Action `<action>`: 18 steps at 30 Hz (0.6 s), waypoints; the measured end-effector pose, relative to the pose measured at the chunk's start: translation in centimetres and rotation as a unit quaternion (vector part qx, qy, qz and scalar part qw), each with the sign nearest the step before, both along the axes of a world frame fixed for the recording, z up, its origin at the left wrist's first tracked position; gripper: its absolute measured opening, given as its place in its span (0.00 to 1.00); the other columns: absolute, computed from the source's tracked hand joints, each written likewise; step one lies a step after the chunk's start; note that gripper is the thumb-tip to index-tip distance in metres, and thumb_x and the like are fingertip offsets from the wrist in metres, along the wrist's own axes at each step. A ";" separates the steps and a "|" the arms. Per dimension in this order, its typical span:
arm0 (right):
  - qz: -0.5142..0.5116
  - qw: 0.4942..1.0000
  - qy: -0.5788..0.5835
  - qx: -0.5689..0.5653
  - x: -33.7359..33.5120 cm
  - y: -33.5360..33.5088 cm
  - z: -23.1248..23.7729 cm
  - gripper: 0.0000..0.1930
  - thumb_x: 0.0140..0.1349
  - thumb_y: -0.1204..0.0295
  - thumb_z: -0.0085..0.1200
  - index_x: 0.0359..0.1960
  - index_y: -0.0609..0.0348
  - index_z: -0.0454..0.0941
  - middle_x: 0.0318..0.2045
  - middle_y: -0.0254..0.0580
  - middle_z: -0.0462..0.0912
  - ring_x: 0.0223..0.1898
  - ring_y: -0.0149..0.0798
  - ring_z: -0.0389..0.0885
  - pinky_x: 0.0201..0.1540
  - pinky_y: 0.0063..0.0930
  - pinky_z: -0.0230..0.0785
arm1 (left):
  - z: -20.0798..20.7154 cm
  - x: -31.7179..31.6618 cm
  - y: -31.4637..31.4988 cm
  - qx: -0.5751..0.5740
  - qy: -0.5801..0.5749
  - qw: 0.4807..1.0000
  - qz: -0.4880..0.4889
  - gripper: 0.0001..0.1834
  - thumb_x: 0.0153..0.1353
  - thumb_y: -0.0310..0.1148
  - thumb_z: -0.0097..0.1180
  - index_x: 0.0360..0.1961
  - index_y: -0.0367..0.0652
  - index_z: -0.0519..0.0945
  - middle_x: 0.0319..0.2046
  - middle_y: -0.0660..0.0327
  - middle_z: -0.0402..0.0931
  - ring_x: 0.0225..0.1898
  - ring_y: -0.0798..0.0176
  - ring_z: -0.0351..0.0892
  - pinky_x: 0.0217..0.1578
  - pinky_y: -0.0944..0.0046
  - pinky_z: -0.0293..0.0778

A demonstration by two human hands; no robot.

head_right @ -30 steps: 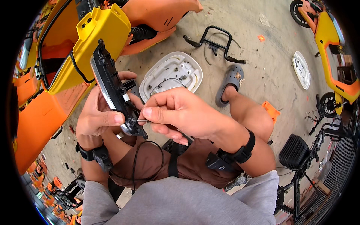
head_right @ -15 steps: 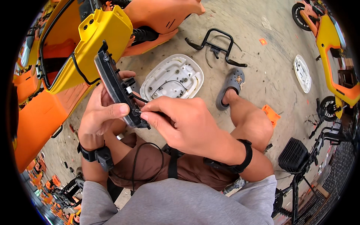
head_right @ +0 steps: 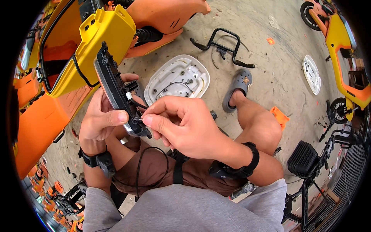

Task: The person manipulates a motorcycle turn signal assembly by hand, removing internal components and threading a wire back through the housing while sitting.

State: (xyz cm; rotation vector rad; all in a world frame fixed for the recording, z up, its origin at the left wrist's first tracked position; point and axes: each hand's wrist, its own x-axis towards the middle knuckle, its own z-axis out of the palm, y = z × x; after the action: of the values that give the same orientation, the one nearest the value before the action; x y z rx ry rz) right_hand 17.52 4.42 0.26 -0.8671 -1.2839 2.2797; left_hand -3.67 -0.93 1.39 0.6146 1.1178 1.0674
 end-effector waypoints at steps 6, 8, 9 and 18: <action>0.037 0.996 0.039 0.070 0.3 0.2 -0.8 0.06 0.66 0.76 0.54 0.40 0.67 0.78 0.25 0.38 0.80 0.23 0.23 0.75 0.22 0.15 0.67 | 0.1 0.0 -0.1 -0.001 0.000 1.000 -0.007 0.48 0.39 0.30 0.74 0.61 0.28 0.61 0.42 0.50 0.79 0.44 0.60 0.81 0.51 0.63 0.73; 0.020 0.995 0.056 0.076 0.2 0.0 -1.0 0.05 0.65 0.77 0.55 0.38 0.66 0.80 0.24 0.35 0.80 0.21 0.21 0.74 0.22 0.15 0.65 | 0.3 0.4 -0.1 -0.002 0.027 1.000 -0.002 0.52 0.35 0.34 0.73 0.62 0.26 0.60 0.39 0.46 0.80 0.38 0.60 0.83 0.45 0.66 0.76; 0.011 0.995 0.065 0.079 0.1 -0.1 -1.0 0.05 0.64 0.77 0.56 0.37 0.66 0.80 0.23 0.34 0.80 0.21 0.20 0.73 0.22 0.15 0.64 | 0.3 0.4 -0.1 0.000 0.027 1.000 -0.002 0.52 0.35 0.34 0.73 0.62 0.27 0.60 0.39 0.46 0.80 0.38 0.59 0.83 0.45 0.66 0.76; 0.013 0.973 0.081 0.214 0.2 0.1 -1.2 0.05 0.62 0.81 0.57 0.38 0.69 0.81 0.28 0.43 0.83 0.24 0.27 0.80 0.25 0.18 0.71 | 0.5 -0.5 -0.5 0.011 -0.018 0.999 -0.027 0.46 0.42 0.28 0.74 0.62 0.29 0.62 0.45 0.56 0.76 0.48 0.64 0.77 0.53 0.63 0.72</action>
State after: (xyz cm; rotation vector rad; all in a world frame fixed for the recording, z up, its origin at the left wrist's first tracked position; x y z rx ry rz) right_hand 17.69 4.47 -0.96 -0.5039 -1.6291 1.9297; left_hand -4.18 -1.43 1.92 0.6383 1.0536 1.0417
